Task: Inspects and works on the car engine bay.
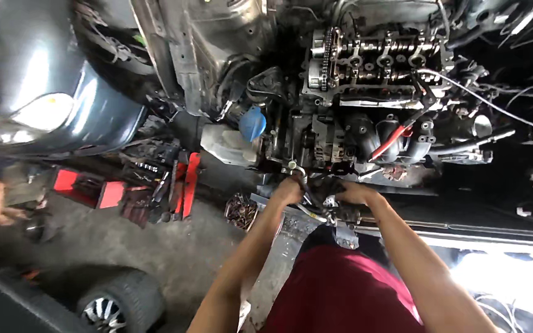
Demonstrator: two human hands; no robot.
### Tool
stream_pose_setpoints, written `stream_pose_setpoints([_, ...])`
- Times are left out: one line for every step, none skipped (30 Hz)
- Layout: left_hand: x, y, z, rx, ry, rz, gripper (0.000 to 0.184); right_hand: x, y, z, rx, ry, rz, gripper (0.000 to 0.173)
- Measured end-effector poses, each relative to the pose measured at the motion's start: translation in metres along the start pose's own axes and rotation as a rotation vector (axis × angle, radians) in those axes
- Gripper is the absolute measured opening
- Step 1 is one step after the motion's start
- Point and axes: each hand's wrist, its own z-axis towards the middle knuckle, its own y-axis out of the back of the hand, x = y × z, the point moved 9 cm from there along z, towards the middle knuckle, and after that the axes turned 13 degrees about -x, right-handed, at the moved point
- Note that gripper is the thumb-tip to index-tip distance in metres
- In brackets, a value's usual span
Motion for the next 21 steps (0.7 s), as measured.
stream_pose_setpoints([0.001, 0.006, -0.012, -0.036, 0.042, -0.028, 0.046, -0.001, -0.001, 0.003, 0.012, 0.012, 0.010, 0.051])
stream_pose_setpoints([0.004, 0.010, -0.025, -0.082, 0.092, -0.061, 0.049, -0.005, -0.002, 0.006, 0.022, 0.016, 0.005, 0.053])
stream_pose_setpoints([0.007, 0.014, -0.038, -0.143, 0.138, -0.097, 0.052, -0.006, -0.003, 0.008, 0.040, 0.018, 0.000, 0.056])
stream_pose_setpoints([0.010, 0.017, -0.052, -0.202, 0.178, -0.131, 0.056, -0.005, -0.003, 0.008, 0.056, 0.019, -0.015, 0.057])
stream_pose_setpoints([0.013, 0.020, -0.066, -0.264, 0.206, -0.174, 0.057, -0.005, -0.002, 0.007, 0.060, 0.024, -0.030, 0.057])
stream_pose_setpoints([0.015, 0.021, -0.080, -0.328, 0.219, -0.222, 0.058, -0.008, -0.001, 0.007, 0.044, 0.036, -0.047, 0.056])
stream_pose_setpoints([0.016, 0.023, -0.094, -0.382, 0.232, -0.265, 0.058, -0.012, 0.002, 0.007, 0.010, 0.058, -0.074, 0.056])
stream_pose_setpoints([0.014, 0.025, -0.107, -0.422, 0.245, -0.301, 0.060, -0.012, 0.007, 0.000, -0.022, 0.086, -0.109, 0.057])
stream_pose_setpoints([0.014, 0.026, -0.121, -0.462, 0.266, -0.334, 0.060, -0.012, 0.014, -0.011, -0.064, 0.125, -0.140, 0.057])
stream_pose_setpoints([0.013, 0.027, -0.133, -0.509, 0.284, -0.366, 0.061, -0.010, 0.023, -0.026, -0.102, 0.170, -0.153, 0.058])
stream_pose_setpoints([0.011, 0.030, -0.142, -0.564, 0.298, -0.386, 0.060, -0.002, 0.037, -0.048, -0.123, 0.216, -0.137, 0.058])
stream_pose_setpoints([0.008, 0.033, -0.151, -0.616, 0.312, -0.399, 0.058, 0.008, 0.055, -0.074, -0.138, 0.272, -0.089, 0.053])
stream_pose_setpoints([0.006, 0.036, -0.159, -0.671, 0.318, -0.418, 0.058, 0.020, 0.074, -0.103, -0.156, 0.347, -0.015, 0.047])
stream_pose_setpoints([0.005, 0.037, -0.167, -0.734, 0.326, -0.442, 0.058, 0.032, 0.096, -0.132, -0.193, 0.448, 0.071, 0.040])
stream_pose_setpoints([0.004, 0.038, -0.174, -0.804, 0.343, -0.471, 0.059, 0.046, 0.120, -0.157, -0.251, 0.560, 0.159, 0.034])
stream_pose_setpoints([0.005, 0.039, -0.181, -0.874, 0.370, -0.508, 0.060, 0.062, 0.149, -0.180, -0.333, 0.673, 0.229, 0.028])
stream_pose_setpoints([0.006, 0.038, -0.188, -0.941, 0.395, -0.548, 0.061, 0.078, 0.180, -0.200, -0.463, 0.768, 0.254, 0.024])
stream_pose_setpoints([0.007, 0.035, -0.195, -1.003, 0.419, -0.598, 0.062, 0.091, 0.214, -0.215, -0.634, 0.825, 0.244, 0.021])
stream_pose_setpoints([0.009, 0.030, -0.201, -1.057, 0.442, -0.650, 0.063, 0.100, 0.249, -0.226, -0.831, 0.855, 0.226, 0.018])
stream_pose_setpoints([0.010, 0.023, -0.207, -1.098, 0.458, -0.702, 0.063, 0.104, 0.285, -0.234, -1.033, 0.877, 0.231, 0.017])
stream_pose_setpoints([0.010, 0.016, -0.214, -1.137, 0.463, -0.751, 0.063, 0.104, 0.317, -0.241, -1.221, 0.887, 0.273, 0.020])
